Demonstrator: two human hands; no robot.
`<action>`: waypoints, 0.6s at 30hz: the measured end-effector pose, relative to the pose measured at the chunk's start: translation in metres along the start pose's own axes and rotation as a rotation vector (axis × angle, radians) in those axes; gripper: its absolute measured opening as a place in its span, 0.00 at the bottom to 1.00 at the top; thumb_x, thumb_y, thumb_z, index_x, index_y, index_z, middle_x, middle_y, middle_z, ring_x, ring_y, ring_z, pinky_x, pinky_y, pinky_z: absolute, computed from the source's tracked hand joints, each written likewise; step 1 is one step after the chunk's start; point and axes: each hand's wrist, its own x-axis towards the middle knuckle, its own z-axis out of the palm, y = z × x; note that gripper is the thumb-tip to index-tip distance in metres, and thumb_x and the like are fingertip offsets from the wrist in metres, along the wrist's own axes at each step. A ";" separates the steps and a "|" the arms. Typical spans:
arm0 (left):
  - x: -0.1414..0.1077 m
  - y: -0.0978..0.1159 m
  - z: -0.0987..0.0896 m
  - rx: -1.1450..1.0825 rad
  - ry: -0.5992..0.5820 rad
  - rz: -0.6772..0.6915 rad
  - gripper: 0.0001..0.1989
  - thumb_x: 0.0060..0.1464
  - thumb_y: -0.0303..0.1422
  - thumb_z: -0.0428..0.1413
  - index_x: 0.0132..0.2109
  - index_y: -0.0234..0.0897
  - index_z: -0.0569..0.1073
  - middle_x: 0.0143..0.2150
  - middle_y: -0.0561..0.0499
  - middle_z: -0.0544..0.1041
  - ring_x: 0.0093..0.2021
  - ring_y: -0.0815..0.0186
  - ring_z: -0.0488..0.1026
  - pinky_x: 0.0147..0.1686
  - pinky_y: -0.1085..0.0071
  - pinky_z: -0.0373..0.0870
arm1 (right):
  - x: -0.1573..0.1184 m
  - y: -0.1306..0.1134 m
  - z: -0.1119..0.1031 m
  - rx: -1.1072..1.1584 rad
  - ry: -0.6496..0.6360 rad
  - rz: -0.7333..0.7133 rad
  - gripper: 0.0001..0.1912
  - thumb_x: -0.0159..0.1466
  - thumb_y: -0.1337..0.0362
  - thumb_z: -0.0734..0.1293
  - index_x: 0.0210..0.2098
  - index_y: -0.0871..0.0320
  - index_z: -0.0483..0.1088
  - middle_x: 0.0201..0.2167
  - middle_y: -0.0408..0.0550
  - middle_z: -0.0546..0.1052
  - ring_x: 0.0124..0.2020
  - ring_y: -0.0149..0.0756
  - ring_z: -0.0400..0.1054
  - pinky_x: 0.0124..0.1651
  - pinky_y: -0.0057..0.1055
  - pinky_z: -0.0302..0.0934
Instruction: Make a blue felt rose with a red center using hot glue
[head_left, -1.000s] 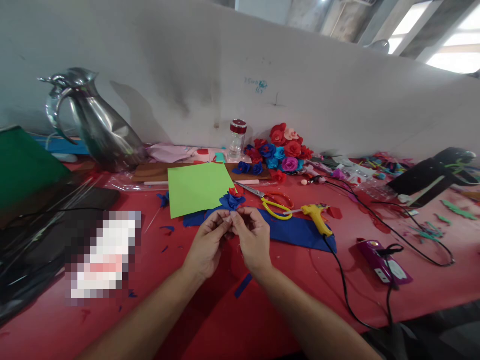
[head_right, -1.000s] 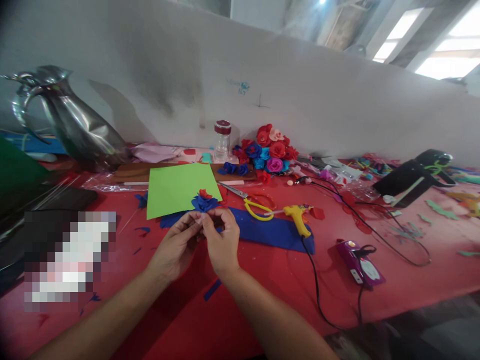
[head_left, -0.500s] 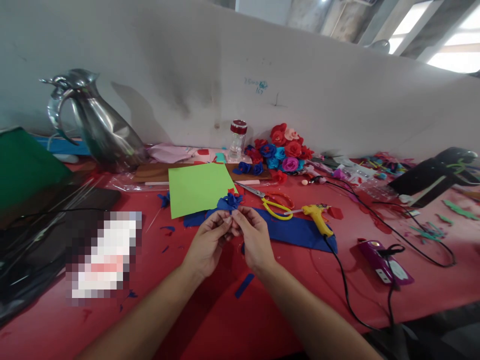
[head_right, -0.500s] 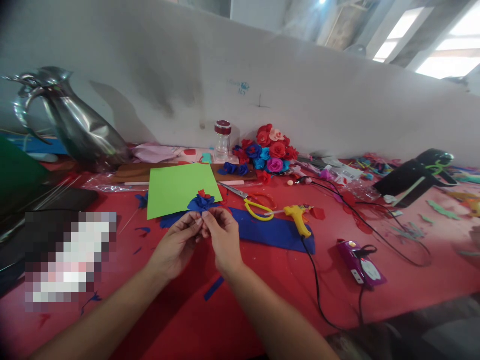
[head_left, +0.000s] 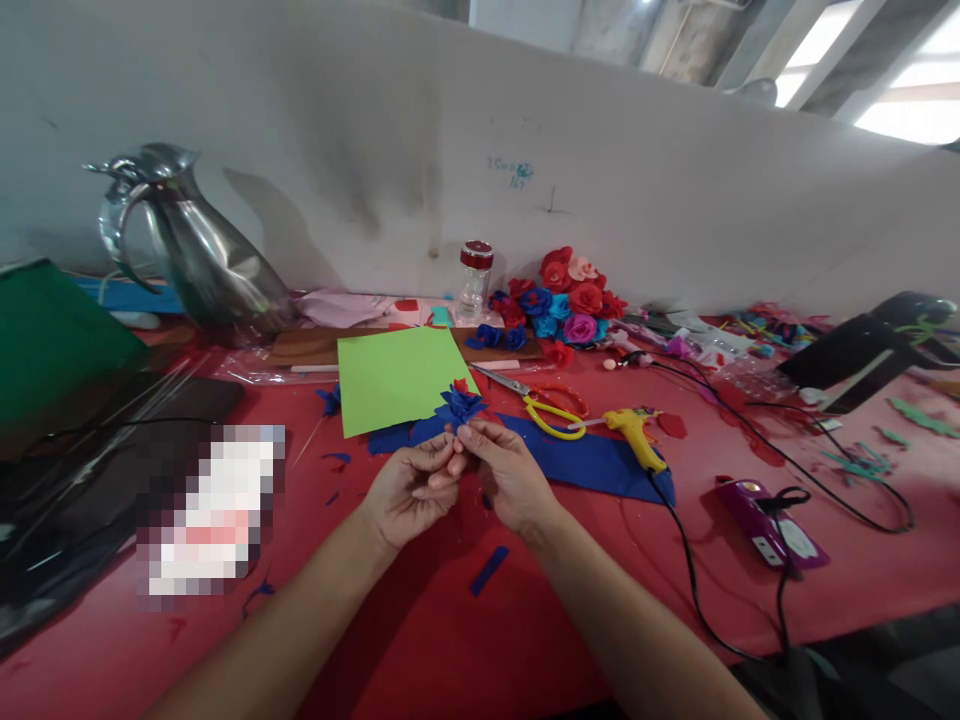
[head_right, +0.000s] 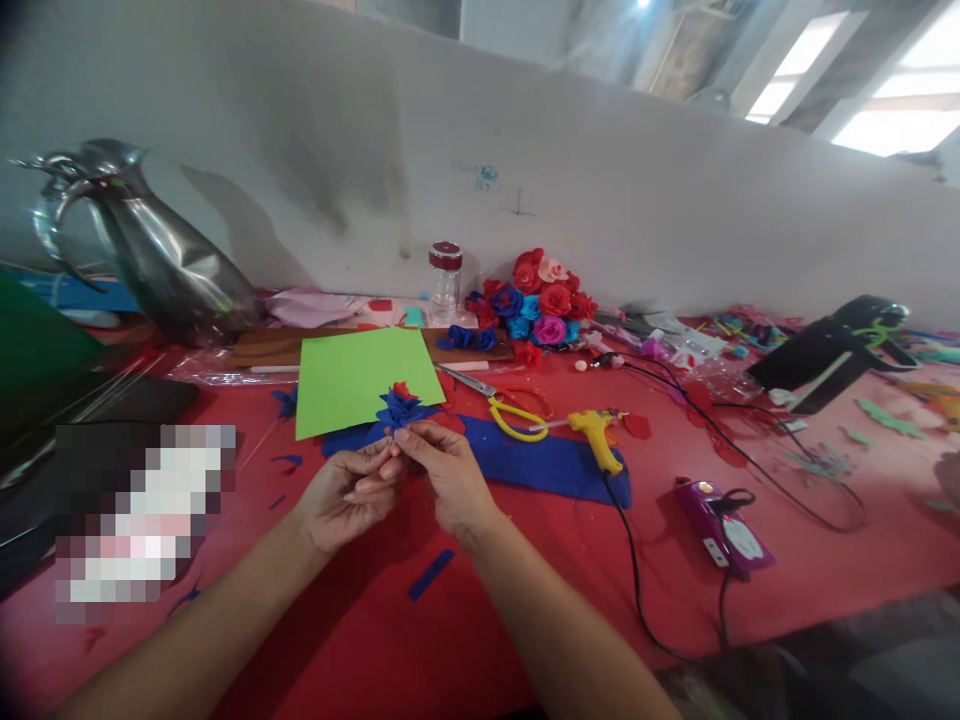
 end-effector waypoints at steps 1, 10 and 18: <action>0.000 0.000 0.001 0.006 0.008 -0.007 0.05 0.47 0.18 0.58 0.29 0.29 0.76 0.20 0.51 0.70 0.14 0.81 0.57 0.11 0.89 0.50 | 0.000 0.000 0.000 0.002 -0.001 -0.002 0.16 0.48 0.52 0.78 0.20 0.56 0.73 0.17 0.39 0.73 0.24 0.30 0.68 0.36 0.28 0.65; 0.003 -0.008 0.010 0.352 0.356 0.417 0.07 0.39 0.26 0.69 0.27 0.35 0.77 0.26 0.55 0.75 0.27 0.73 0.69 0.31 0.78 0.67 | 0.003 0.005 -0.001 -0.077 0.132 -0.137 0.14 0.47 0.55 0.78 0.23 0.56 0.73 0.21 0.39 0.73 0.26 0.29 0.65 0.34 0.28 0.63; 0.002 -0.004 0.016 0.367 0.443 0.487 0.13 0.29 0.29 0.72 0.28 0.35 0.80 0.29 0.53 0.79 0.32 0.69 0.72 0.38 0.72 0.69 | 0.003 0.003 -0.004 -0.233 0.183 -0.143 0.12 0.49 0.56 0.76 0.25 0.57 0.75 0.22 0.40 0.75 0.26 0.30 0.65 0.32 0.28 0.61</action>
